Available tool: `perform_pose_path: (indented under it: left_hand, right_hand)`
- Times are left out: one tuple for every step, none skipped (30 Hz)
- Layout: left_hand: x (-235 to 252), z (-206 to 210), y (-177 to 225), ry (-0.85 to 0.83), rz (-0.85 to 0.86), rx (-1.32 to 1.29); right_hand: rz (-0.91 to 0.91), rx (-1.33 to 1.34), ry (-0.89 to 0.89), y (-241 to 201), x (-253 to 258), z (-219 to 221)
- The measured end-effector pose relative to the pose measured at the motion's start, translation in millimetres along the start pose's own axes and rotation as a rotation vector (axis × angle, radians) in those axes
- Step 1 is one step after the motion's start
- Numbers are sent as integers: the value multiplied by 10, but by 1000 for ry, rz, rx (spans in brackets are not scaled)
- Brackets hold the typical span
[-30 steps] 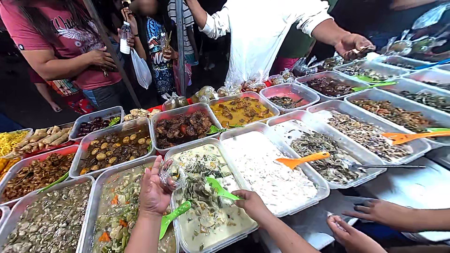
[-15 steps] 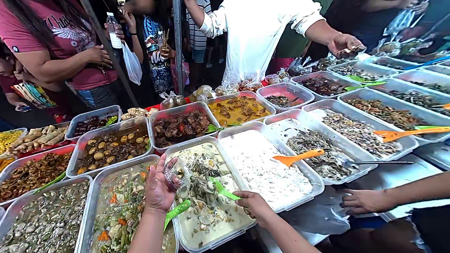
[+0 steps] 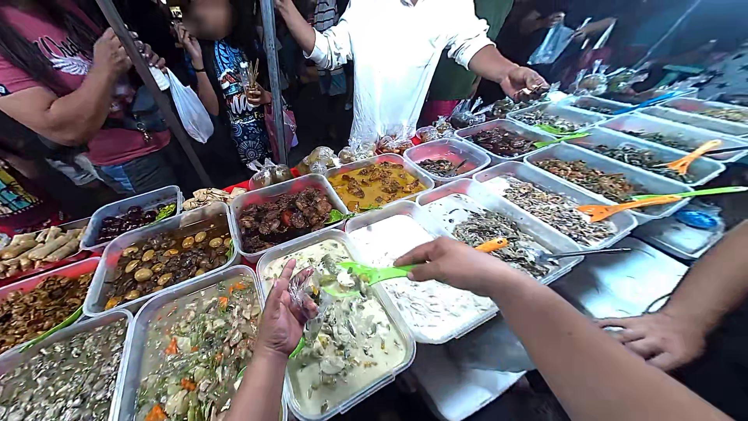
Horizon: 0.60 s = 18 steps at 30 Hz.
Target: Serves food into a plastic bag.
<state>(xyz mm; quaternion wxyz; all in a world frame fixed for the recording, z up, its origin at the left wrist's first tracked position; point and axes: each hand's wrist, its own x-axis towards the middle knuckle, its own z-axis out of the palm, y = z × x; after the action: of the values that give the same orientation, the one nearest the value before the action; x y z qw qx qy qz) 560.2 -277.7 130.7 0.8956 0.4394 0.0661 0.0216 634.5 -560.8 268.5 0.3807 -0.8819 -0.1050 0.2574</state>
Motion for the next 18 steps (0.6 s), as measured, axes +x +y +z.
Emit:
perform_pose_path:
  left_hand:
    - [-1, 44, -31, -21, -11, 19]
    - [-4, 93, -58, -36, -26, 37]
    - [-8, 147, -86, -46, -39, 41]
    - [-13, 197, -117, -53, -52, 27]
    - [-20, 241, -152, -56, -66, 5]
    - [-24, 280, -192, -54, -72, -21]
    - [-24, 310, -233, -50, -67, -51]
    - [-21, 344, -267, -27, -50, -93]
    - [-17, 381, -281, -1, -38, -130]
    - [-10, 418, -274, 30, -46, -147]
    - [8, 455, -269, 87, -61, -168]
    - [25, 460, -263, 122, -84, -193]
    - [33, 449, -259, 142, -101, -215]
    - [32, 429, -259, 150, -110, -224]
    - [29, 398, -262, 143, -113, -225]
    - [29, 366, -268, 138, -110, -221]
    - [30, 334, -272, 136, -106, -211]
    - [27, 312, -271, 145, -104, -196]
  right_hand:
    - [-32, -142, -32, -180, 21, -14]
    - [-59, -319, -79, -361, 54, -2]
    - [-74, -500, -118, -551, 80, 57]
    - [-67, -658, -141, -741, 81, 165]
    - [-51, -764, -159, -928, 39, 310]
    - [-60, -849, -169, -1068, -26, 480]
    - [-101, -939, -175, -1141, -84, 653]
    - [-167, -1033, -191, -1163, -129, 792]
    - [-244, -1126, -201, -1144, -166, 876]
    - [-309, -1204, -196, -1099, -217, 895]
    - [-383, -1238, -143, -1017, -286, 850]
    - [-496, -1217, -11, -872, -359, 758]
    - [-628, -1158, 177, -670, -406, 653]
    - [-712, -1083, 348, -467, -436, 549]
    - [-739, -1005, 482, -262, -448, 458]
    - [-711, -940, 577, -46, -436, 395]
    - [-622, -877, 617, 170, -410, 378]
    - [-482, -798, 591, 373, -375, 413]
